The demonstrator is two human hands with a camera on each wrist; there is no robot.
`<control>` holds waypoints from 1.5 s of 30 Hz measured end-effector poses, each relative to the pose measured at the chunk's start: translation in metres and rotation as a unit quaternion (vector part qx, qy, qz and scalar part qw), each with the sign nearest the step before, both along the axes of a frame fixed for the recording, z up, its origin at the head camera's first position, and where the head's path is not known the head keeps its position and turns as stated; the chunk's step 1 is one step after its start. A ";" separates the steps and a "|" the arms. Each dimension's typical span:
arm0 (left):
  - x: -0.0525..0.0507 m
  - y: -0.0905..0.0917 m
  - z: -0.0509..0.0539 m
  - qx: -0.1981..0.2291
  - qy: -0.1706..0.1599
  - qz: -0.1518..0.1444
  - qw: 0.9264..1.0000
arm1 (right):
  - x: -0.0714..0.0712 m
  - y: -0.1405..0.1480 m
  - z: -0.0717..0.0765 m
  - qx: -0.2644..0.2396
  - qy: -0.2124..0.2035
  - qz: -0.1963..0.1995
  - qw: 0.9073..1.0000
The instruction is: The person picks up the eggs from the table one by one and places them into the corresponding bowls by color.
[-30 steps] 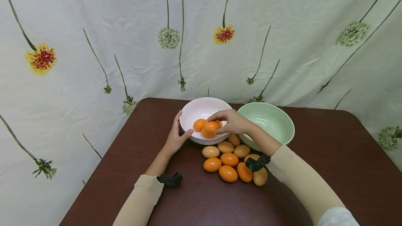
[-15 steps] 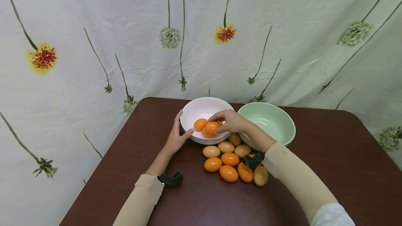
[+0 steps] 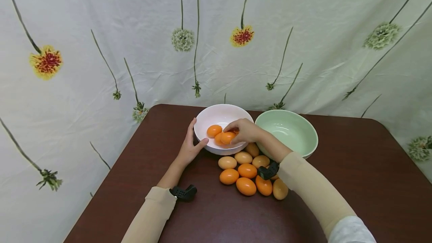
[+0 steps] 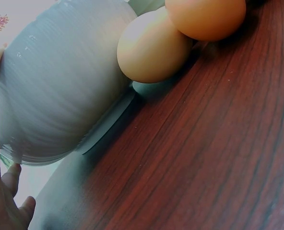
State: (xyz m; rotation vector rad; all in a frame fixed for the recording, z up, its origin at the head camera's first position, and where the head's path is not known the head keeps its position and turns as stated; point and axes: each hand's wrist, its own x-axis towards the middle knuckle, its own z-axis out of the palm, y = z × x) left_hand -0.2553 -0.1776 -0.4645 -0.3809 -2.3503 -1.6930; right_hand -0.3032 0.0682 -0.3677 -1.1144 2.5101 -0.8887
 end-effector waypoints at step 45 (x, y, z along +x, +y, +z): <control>0.026 0.009 0.043 -0.003 -0.042 -0.014 0.999 | 0.000 -0.009 -0.009 0.093 -0.008 -0.036 0.995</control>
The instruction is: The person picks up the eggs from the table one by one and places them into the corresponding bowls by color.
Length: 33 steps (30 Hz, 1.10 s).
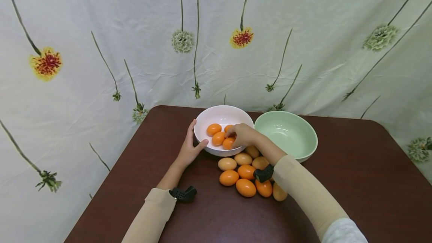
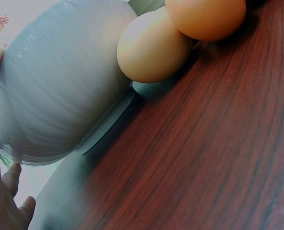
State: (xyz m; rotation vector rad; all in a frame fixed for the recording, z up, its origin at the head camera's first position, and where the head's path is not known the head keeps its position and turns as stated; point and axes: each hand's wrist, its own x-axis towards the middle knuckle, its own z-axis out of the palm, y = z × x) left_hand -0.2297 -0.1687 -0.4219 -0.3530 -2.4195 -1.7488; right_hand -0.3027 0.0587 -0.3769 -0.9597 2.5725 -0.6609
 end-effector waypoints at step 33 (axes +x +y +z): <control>-0.025 -0.009 -0.040 0.002 0.029 0.017 0.999 | 0.003 0.011 -0.006 -0.241 -0.004 -0.020 0.970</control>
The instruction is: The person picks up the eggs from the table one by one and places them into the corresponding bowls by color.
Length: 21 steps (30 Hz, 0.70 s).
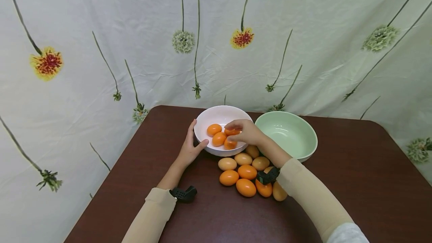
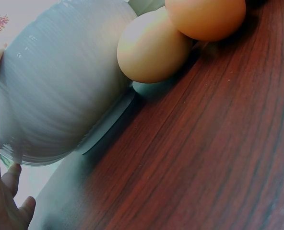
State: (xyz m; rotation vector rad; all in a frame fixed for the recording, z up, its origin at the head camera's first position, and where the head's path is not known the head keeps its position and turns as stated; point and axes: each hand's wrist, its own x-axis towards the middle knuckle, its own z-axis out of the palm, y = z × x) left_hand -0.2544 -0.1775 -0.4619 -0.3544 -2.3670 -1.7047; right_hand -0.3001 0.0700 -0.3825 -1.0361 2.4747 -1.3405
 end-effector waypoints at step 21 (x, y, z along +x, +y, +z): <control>0.023 0.008 0.038 -0.005 -0.021 -0.013 1.000 | 0.023 0.017 0.001 -0.049 -0.057 -0.002 0.997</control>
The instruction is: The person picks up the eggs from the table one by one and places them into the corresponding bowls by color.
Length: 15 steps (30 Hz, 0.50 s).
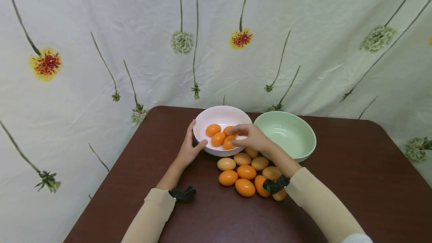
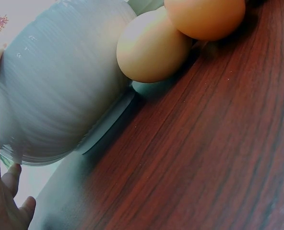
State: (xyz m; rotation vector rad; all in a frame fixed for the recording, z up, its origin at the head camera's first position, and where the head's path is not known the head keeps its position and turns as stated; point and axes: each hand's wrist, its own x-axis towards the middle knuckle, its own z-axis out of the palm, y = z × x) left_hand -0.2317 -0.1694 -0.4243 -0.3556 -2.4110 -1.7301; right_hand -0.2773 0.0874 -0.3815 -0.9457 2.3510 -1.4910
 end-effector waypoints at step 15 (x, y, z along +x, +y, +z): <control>0.000 0.000 -0.001 0.003 -0.005 0.001 1.000 | 0.024 0.011 0.000 -0.036 -0.016 0.037 0.999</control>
